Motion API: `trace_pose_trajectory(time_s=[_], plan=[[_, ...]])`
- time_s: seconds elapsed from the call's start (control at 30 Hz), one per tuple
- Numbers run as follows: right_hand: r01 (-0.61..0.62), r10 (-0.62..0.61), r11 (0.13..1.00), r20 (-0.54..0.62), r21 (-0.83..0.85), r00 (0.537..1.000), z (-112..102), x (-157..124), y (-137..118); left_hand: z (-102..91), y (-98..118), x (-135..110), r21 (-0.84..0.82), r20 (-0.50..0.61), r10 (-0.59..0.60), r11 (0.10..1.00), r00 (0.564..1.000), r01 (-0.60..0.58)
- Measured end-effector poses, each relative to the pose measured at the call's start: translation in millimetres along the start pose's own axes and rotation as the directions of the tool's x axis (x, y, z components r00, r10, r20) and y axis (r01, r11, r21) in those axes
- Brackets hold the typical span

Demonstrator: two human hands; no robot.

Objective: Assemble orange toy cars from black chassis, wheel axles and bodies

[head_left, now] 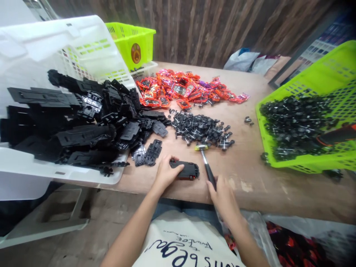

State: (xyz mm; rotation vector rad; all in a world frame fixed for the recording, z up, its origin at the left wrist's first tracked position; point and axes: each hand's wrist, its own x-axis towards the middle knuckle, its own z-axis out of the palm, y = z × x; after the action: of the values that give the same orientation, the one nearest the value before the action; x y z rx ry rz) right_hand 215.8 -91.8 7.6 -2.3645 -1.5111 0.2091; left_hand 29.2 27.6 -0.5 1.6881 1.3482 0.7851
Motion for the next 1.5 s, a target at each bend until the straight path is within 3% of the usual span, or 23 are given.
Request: trace_pose_trajectory(time_s=[0.13,0.23,0.33,0.43,0.57,0.67,0.73,0.8,0.87,0.93,1.0,1.13,1.23,1.33,1.4,1.43,1.5], plan=[[-0.165,0.154,0.926,0.06,0.339,0.986,-20.9,-30.6,16.0,2.9,-7.2,8.6,0.019,0.027,-0.039,0.999,0.999,0.039],[-0.161,0.166,0.834,0.038,0.527,0.985,-23.7,-63.7,13.7,3.1,-6.3,8.1,0.022,0.024,-0.047,0.999,0.999,0.046],[-0.125,0.121,0.848,0.042,0.515,0.992,-10.1,-93.5,10.9,2.5,-3.6,6.7,0.036,0.01,-0.05,0.998,0.999,0.049],[-0.136,0.11,0.883,0.083,0.449,0.99,2.1,-105.7,14.4,3.1,-3.1,6.9,0.064,-0.008,-0.042,0.997,0.999,0.043],[-0.078,0.027,0.929,0.145,0.363,0.989,2.3,-92.3,24.8,-1.6,-2.7,8.5,0.091,0.006,-0.001,0.996,1.0,0.001],[-0.038,-0.016,0.963,0.199,0.265,0.98,-2.0,-63.6,25.6,-16.2,10.2,6.1,0.107,0.0,0.144,0.984,0.99,-0.144],[-0.002,-0.024,0.979,0.122,0.204,0.992,-6.2,-38.8,16.1,-27.9,27.6,1.3,0.128,0.009,0.319,0.94,0.948,-0.317],[0.124,-0.131,0.96,0.012,0.25,0.991,-12.8,-13.8,-2.3,-36.3,47.6,-5.1,0.161,0.078,0.488,0.854,0.869,-0.494],[0.314,-0.314,0.857,-0.071,0.408,0.947,-21.3,7.2,-24.9,-39.6,63.8,-11.1,0.17,0.182,0.6,0.761,0.779,-0.626],[0.458,-0.446,0.719,-0.159,0.522,0.881,-28.8,21.3,-44.2,-38.9,71.3,-15.5,0.139,0.235,0.642,0.721,0.73,-0.679],[0.505,-0.479,0.66,-0.207,0.557,0.853,-32.3,28.3,-55.3,-36.6,70.1,-18.5,0.101,0.24,0.616,0.752,0.75,-0.651],[0.494,-0.436,0.701,-0.239,0.514,0.868,-27.0,28.2,-59.0,-30.2,58.6,-25.2,0.085,0.184,0.515,0.84,0.837,-0.536],[0.514,-0.423,0.717,-0.291,0.471,0.858,-25.0,23.4,-61.4,-26.2,57.4,-31.2,0.082,0.133,0.512,0.847,0.848,-0.525],[0.511,-0.433,0.696,-0.274,0.505,0.859,-37.2,18.7,-58.4,-28.9,58.7,-30.9,0.038,0.172,0.52,0.845,0.837,-0.533],[0.497,-0.399,0.688,-0.297,0.529,0.868,-50.6,16.1,-43.3,-35.8,53.5,-22.8,0.084,0.187,0.493,0.854,0.85,-0.514],[0.488,-0.354,0.703,-0.341,0.517,0.871,-56.5,14.8,-30.2,-40.3,48.0,-16.0,0.166,0.153,0.452,0.865,0.879,-0.474],[0.446,-0.237,0.791,-0.462,0.419,0.854,-62.0,11.3,5.7,-49.0,32.3,0.8,0.42,-0.035,0.318,0.865,0.948,-0.275]])
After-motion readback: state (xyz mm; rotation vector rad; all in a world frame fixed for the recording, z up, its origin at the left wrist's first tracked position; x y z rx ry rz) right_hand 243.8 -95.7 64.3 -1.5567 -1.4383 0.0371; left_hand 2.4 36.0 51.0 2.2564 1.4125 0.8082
